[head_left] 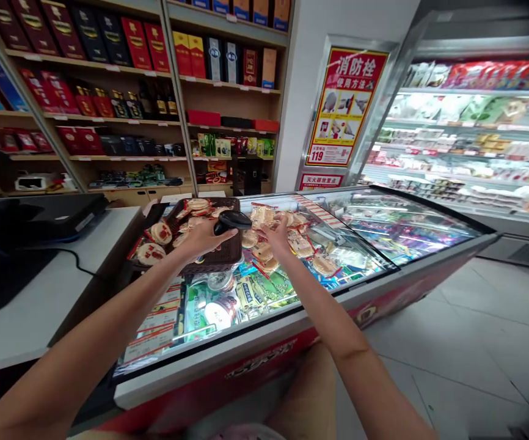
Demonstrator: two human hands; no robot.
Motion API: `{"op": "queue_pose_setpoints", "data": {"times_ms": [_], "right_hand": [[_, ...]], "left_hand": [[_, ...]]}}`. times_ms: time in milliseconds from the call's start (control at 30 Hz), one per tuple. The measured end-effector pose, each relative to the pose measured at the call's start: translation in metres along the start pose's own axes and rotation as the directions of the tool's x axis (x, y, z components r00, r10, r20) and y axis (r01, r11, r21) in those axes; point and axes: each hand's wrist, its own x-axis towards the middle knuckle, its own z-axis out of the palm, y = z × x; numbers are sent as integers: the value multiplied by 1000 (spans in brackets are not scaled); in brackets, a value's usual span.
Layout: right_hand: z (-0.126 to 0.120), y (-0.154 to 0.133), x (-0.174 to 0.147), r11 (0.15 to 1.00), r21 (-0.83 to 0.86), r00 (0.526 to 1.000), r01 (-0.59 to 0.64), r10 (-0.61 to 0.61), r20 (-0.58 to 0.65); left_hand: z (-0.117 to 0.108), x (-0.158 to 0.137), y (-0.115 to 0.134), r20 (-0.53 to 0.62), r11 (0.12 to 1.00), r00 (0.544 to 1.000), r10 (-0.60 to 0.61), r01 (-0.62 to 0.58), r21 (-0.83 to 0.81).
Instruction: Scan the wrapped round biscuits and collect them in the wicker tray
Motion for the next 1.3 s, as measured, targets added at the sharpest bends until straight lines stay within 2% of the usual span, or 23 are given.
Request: {"op": "queue_pose_setpoints", "data": {"times_ms": [100,233,333,433,500,600,667,733,833,900,933,1000,1067,1100,1200,1300], "right_hand": [[-14,2,-6,997,73,996,-14,20,-85],[-22,5,-8,998,58,996,-23,28,-88],[-28,14,-5,997,-49,987,-52,43,-157],[-35,29,-5,963,-229,972,-145,95,-215],[-35,36,-7,925,-325,968,-195,128,-214],[-25,38,-12,835,-520,967,-180,52,-250],[-6,33,-14,763,-633,956,-132,-70,-285],[21,24,-16,729,-683,952,-38,-182,-247],[78,5,-23,726,-665,966,174,-256,-26],[122,-9,-32,738,-603,953,303,-240,184],[145,-16,-38,750,-560,931,353,-219,293],[188,-29,-54,774,-476,856,418,-160,491],[225,-40,-71,779,-453,798,433,-98,594],[240,-44,-78,773,-463,784,433,-70,617],[264,-50,-93,716,-542,771,439,9,637],[258,-48,-91,662,-586,777,466,10,629]], "left_hand": [[14,11,8,13,999,1000,24,-24,25],[22,17,16,44,999,999,29,-31,43],[21,15,17,47,999,999,14,-15,37],[8,9,12,26,999,999,-31,30,23],[-9,2,6,-7,997,998,-69,69,20],[-45,-10,-13,-103,990,985,-136,140,29],[-72,-21,-31,-180,980,965,-188,197,32],[-97,-33,-51,-257,968,937,-235,248,19],[-127,-58,-77,-334,950,892,-304,311,-33],[-141,-77,-89,-357,935,866,-350,348,-72],[-147,-86,-94,-366,928,855,-368,362,-89],[-155,-104,-100,-383,919,836,-392,379,-113],[-162,-119,-105,-398,913,823,-406,389,-126],[-164,-125,-107,-402,910,818,-411,393,-129],[-168,-134,-110,-413,905,808,-421,402,-137],[-167,-134,-110,-406,899,803,-437,407,-163]]}}
